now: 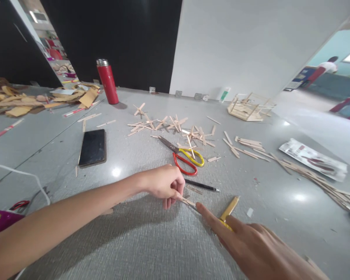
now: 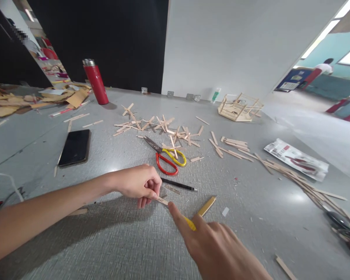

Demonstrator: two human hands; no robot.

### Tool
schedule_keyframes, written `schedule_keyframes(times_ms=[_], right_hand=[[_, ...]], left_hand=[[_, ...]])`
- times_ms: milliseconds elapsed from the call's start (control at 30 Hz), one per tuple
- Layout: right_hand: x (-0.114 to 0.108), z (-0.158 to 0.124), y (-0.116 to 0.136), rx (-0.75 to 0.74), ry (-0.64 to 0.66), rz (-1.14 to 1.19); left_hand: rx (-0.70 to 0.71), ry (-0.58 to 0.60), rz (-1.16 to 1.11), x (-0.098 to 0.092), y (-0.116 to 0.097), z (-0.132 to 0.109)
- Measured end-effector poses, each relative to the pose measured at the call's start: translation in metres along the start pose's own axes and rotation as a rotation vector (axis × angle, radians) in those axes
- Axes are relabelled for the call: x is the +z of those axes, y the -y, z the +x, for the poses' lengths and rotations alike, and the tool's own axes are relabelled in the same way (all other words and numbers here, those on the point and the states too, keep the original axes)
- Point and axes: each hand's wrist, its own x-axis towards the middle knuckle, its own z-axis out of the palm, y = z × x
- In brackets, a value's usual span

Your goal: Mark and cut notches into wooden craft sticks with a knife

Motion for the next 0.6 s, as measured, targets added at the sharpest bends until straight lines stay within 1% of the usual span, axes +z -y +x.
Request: schedule_keyframes(times_ms=[67, 133, 200, 333, 467, 600], right_hand=[[-0.005, 0.006, -0.008, -0.139, 0.006, -0.150], [-0.007, 0.010, -0.016, -0.220, 0.009, -0.230], [-0.006, 0.010, -0.024, -0.204, 0.050, -0.157], [0.002, -0.001, -0.031, -0.094, 0.179, 0.075], [0.008, -0.012, -0.029, -0.013, 0.211, 0.155], [0.007, -0.012, -0.028, -0.015, 0.226, 0.194]], left_hand=[[0.000, 0.018, -0.018, -0.002, 0.002, 0.001], [-0.005, 0.036, -0.033, -0.003, 0.002, 0.002], [-0.021, 0.055, -0.041, -0.005, 0.000, 0.003], [-0.073, 0.064, -0.010, -0.005, -0.006, 0.001], [-0.102, -0.020, 0.089, -0.002, -0.010, -0.002], [-0.105, -0.093, 0.175, -0.002, -0.011, -0.006]])
